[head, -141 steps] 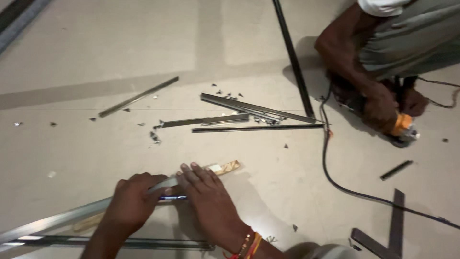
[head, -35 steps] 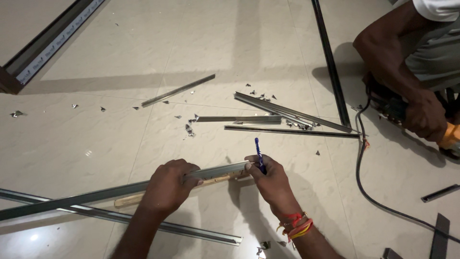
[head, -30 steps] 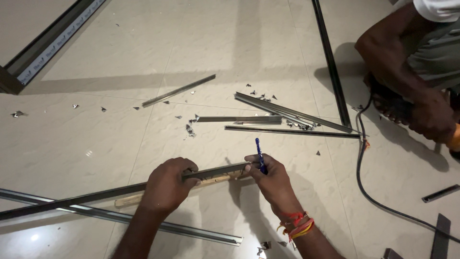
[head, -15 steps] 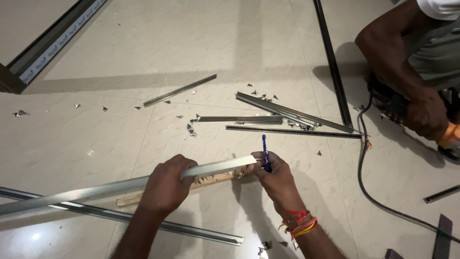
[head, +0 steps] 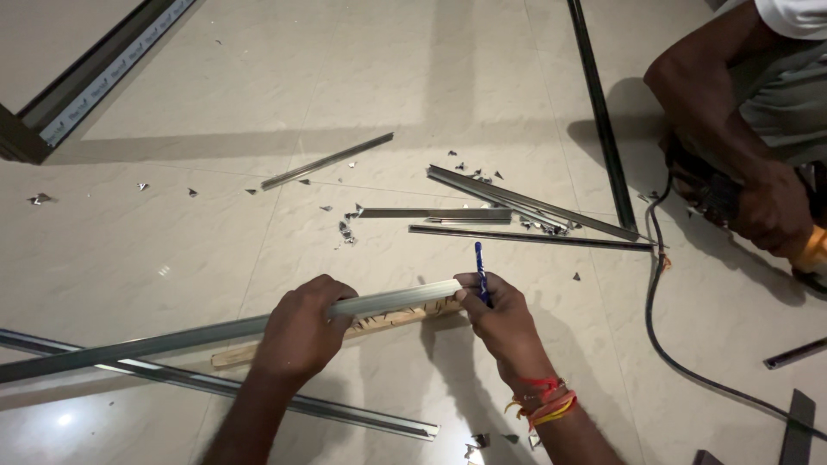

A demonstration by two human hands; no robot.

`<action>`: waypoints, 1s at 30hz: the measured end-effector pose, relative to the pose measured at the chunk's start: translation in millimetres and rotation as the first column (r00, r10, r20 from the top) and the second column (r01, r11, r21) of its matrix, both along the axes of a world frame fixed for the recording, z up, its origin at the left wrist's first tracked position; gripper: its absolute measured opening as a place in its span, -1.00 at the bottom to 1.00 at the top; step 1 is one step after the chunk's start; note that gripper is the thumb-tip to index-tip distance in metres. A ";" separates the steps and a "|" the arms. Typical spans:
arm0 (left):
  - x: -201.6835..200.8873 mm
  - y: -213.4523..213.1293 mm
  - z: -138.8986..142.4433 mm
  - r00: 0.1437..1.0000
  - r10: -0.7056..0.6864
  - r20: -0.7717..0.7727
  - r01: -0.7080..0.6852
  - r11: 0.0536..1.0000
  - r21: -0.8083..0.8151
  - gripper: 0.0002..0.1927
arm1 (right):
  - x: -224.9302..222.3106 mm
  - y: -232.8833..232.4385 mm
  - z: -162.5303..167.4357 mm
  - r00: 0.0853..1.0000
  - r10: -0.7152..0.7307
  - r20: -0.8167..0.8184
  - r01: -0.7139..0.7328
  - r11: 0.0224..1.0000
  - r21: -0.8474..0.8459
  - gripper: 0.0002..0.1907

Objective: The person measures and marks a metal profile using a wooden ruler and a pen, then uses an angle grinder to cut the profile at the marked point. The person handles the cut pieces and continues to mark another profile.

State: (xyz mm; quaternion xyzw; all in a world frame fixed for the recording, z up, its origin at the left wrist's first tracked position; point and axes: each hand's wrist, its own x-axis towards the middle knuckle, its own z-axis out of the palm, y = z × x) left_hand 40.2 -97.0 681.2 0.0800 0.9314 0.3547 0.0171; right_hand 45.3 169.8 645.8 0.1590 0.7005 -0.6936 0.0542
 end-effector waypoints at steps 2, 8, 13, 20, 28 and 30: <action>3.4 -0.7 3.1 1.000 0.015 0.008 -0.015 1.000 0.013 -0.81 | 2.5 -0.1 3.1 1.000 0.004 0.001 -0.004 1.000 0.004 -0.76; 12.4 -3.8 10.9 1.000 -0.006 -0.016 0.006 1.000 -0.002 -0.84 | 10.8 -3.2 11.0 1.000 -0.006 -0.003 0.006 1.000 0.019 -0.76; 17.5 -5.4 15.8 0.999 0.013 0.036 -0.012 1.000 -0.005 -0.84 | 15.2 -5.7 15.1 1.000 -0.006 -0.009 0.006 1.000 0.000 -0.75; 18.2 -4.4 17.8 0.997 0.007 0.078 -0.004 0.999 -0.039 -0.82 | 17.2 -7.5 17.8 1.000 -0.023 0.011 0.023 0.998 0.055 -0.74; 23.0 -6.0 12.2 0.998 -0.003 0.055 0.003 1.000 -0.005 -0.83 | 20.1 -7.8 15.1 0.999 -0.039 0.017 0.038 0.998 0.054 -0.73; 22.6 -6.3 7.7 1.000 -0.017 0.020 0.017 1.000 -0.003 -0.83 | 20.9 -7.3 12.5 0.999 -0.033 0.009 0.032 0.996 0.081 -0.74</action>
